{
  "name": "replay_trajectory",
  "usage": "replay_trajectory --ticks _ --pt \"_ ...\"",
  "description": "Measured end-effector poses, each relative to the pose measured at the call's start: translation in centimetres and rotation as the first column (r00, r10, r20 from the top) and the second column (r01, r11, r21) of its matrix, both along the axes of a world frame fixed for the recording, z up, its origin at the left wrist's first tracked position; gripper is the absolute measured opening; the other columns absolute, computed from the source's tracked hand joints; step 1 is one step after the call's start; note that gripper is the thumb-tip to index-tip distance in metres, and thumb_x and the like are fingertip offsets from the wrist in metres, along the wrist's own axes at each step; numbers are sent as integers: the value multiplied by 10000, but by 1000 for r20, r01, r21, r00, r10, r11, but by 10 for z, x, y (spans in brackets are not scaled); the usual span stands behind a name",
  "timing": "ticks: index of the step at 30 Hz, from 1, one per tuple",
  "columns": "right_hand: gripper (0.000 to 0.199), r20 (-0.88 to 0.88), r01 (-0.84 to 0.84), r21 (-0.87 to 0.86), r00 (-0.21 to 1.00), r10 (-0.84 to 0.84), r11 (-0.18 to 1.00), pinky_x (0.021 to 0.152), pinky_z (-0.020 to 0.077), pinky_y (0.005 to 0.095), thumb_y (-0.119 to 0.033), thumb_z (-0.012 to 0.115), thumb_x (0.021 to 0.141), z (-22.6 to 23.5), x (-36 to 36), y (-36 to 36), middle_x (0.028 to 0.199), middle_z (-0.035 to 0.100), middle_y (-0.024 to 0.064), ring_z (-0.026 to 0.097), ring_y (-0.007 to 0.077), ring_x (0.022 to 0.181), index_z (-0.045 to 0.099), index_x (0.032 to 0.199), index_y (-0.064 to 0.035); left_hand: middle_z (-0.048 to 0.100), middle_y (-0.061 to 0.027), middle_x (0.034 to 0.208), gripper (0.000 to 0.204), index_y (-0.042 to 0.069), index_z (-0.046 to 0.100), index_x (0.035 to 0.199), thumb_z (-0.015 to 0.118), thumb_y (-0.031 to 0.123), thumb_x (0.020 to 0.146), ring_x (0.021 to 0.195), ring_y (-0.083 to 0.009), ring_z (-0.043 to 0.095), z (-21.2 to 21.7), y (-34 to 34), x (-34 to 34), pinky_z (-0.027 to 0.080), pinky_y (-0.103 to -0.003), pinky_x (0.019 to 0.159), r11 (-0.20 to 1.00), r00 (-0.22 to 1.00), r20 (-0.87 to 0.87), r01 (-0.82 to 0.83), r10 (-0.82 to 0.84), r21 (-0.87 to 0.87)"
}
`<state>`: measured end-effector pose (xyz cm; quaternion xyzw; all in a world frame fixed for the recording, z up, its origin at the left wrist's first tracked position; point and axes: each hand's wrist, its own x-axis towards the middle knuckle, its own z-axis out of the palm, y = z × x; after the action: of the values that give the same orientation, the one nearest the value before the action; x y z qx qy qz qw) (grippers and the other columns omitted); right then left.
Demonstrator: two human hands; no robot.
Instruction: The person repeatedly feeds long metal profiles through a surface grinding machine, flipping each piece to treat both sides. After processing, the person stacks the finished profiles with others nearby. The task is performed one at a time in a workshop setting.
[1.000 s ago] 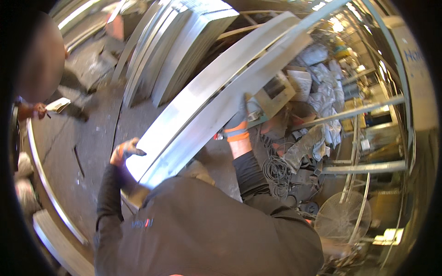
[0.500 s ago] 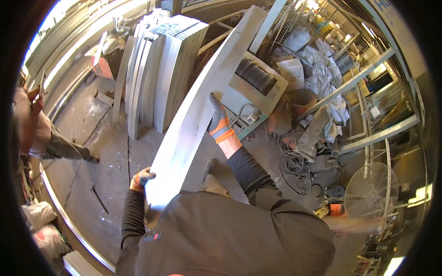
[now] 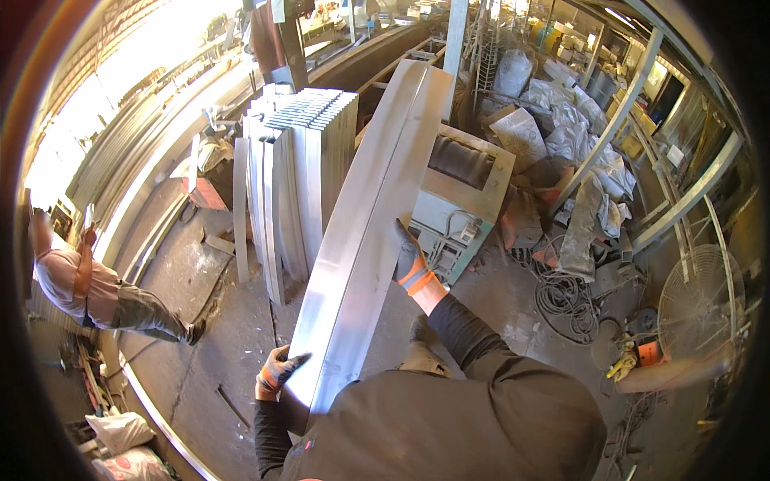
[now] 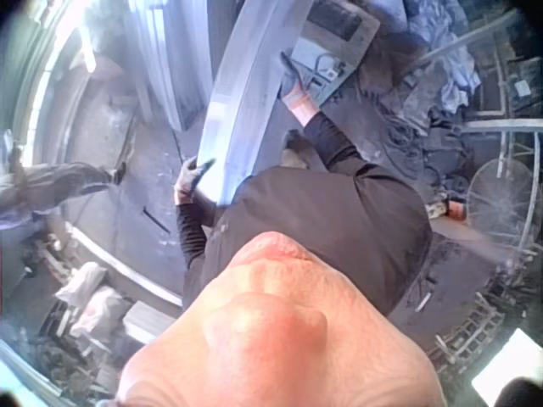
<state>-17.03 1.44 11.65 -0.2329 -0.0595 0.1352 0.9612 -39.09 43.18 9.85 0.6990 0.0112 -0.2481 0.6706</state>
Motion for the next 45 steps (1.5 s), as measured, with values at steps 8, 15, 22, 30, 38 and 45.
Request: replay_trajectory --ticks 8,15,22,30,38,45 --pt "516 190 250 -219 959 -210 943 1217 538 376 -355 584 1225 -24 16 3 1562 696 76 667 218 1403 587 1639 -47 747 -165 1474 451 -48 647 1550 693 124 1136 1388 -251 686 -104 7 -3 518 -348 1209 999 998 63 4 -7 43" --pt "590 512 645 -721 742 -433 253 1117 580 357 -201 726 1143 -2 23 21 1479 715 94 696 218 1316 522 1683 -82 710 -230 1539 493 -41 648 1553 675 64 1073 1414 -332 696 -156 -15 -35 555 -408 1207 981 974 168 171 -155 -87" --pt "858 142 430 -496 897 -418 754 1082 608 316 -26 799 1066 10 21 32 1474 697 117 694 181 1305 337 1785 -100 719 -181 1528 510 -28 632 1578 670 212 1130 1385 -281 705 -110 -41 -63 564 -386 1186 723 821 -475 -115 -317 -681" --pt "952 298 610 -390 793 -532 690 1171 579 384 -151 939 976 45 4 47 1614 609 181 674 293 1389 393 1749 -39 721 -149 1532 674 -30 589 1622 617 480 1183 1379 -259 701 -85 -13 -14 553 -396 1195 940 904 -265 305 -336 -151" --pt "1203 658 759 -649 590 -467 44 1312 443 478 -407 993 902 54 -25 44 1728 504 266 521 378 1577 295 1802 -20 708 -84 1417 682 49 374 1768 684 131 1166 1196 -146 686 -73 -49 -42 584 -326 1038 990 996 50 -67 74 -126" --pt "1219 168 496 -495 860 -481 714 1151 590 397 -236 980 933 -22 -2 30 1648 567 165 613 245 1424 185 1846 -90 762 -118 1187 934 18 538 1625 591 783 1091 1011 -242 754 -108 -114 0 634 -395 905 729 895 -269 87 -357 -679"
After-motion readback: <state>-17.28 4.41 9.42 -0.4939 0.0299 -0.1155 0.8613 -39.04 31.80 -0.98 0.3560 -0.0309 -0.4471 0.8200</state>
